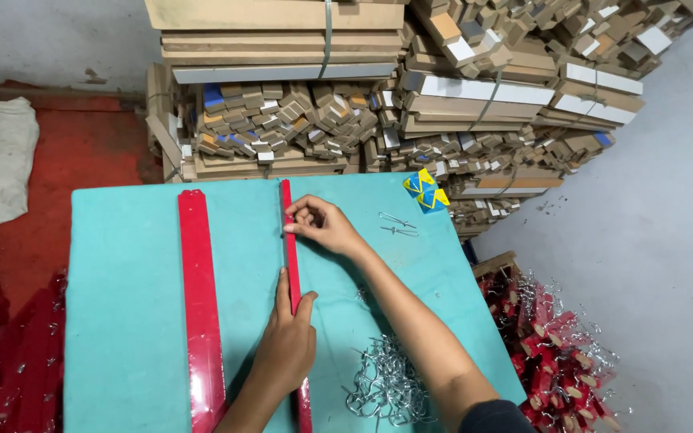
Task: The person is manually attaching small metal hooks to red plastic display strips by inserting them into pre-drilled holes.
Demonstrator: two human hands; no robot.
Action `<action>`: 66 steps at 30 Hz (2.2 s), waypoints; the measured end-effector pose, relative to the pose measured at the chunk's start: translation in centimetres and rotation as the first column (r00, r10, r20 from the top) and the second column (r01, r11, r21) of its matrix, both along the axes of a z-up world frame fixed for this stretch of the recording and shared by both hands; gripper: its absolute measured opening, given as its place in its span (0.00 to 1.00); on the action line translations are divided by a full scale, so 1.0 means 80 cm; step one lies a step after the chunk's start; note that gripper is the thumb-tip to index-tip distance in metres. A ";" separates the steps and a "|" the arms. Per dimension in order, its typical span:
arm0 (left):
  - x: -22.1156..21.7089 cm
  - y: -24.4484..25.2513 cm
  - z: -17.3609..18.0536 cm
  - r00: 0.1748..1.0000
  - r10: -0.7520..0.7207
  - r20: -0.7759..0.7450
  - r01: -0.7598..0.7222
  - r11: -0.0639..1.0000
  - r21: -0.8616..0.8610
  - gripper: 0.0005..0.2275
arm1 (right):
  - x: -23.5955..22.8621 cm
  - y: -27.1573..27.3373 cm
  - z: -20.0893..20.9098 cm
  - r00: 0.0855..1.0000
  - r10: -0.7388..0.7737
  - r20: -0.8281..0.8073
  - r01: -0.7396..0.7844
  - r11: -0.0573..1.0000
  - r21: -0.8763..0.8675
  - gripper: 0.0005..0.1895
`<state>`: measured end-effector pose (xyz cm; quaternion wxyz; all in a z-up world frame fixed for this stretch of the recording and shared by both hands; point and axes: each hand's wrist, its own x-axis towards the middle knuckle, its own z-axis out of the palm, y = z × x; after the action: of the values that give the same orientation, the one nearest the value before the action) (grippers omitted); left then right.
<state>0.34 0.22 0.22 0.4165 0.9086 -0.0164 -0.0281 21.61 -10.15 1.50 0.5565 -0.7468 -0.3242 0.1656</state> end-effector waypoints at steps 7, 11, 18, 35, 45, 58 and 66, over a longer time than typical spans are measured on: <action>0.000 -0.002 0.000 0.999 0.010 0.031 -0.010 1.000 0.004 0.21 | 0.041 -0.003 0.026 0.969 0.187 0.161 -0.171 0.979 -0.111 0.09; 0.000 -0.002 0.000 1.000 -0.009 0.006 0.009 1.000 -0.007 0.20 | 0.014 0.005 0.014 0.967 0.025 0.253 0.005 0.993 -0.118 0.07; 0.000 -0.001 -0.013 0.997 -0.014 0.082 0.016 1.000 -0.024 0.21 | -0.032 0.031 -0.023 0.871 -0.333 0.361 0.332 0.941 0.066 0.14; 0.002 -0.002 -0.007 0.999 -0.023 0.023 0.023 1.000 0.010 0.21 | -0.032 0.035 -0.030 0.817 -0.435 0.379 0.431 0.897 0.100 0.13; -0.001 -0.004 -0.009 0.999 -0.025 0.046 0.025 1.000 -0.008 0.21 | 0.011 0.005 0.021 0.959 -0.018 0.284 0.043 0.996 -0.081 0.09; 0.002 -0.002 -0.013 0.998 -0.013 0.061 0.014 1.000 -0.009 0.21 | 0.005 0.007 0.021 0.985 -0.076 0.152 0.092 0.990 -0.107 0.09; 0.002 -0.001 -0.003 0.999 -0.024 -0.023 0.024 1.000 -0.002 0.20 | 0.018 0.013 -0.001 0.948 -0.071 0.311 0.097 0.993 -0.067 0.10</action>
<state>0.48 0.13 -0.02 0.4170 0.9076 -0.0227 -0.0435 23.07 -9.13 1.43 0.4746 -0.7988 -0.3681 0.0363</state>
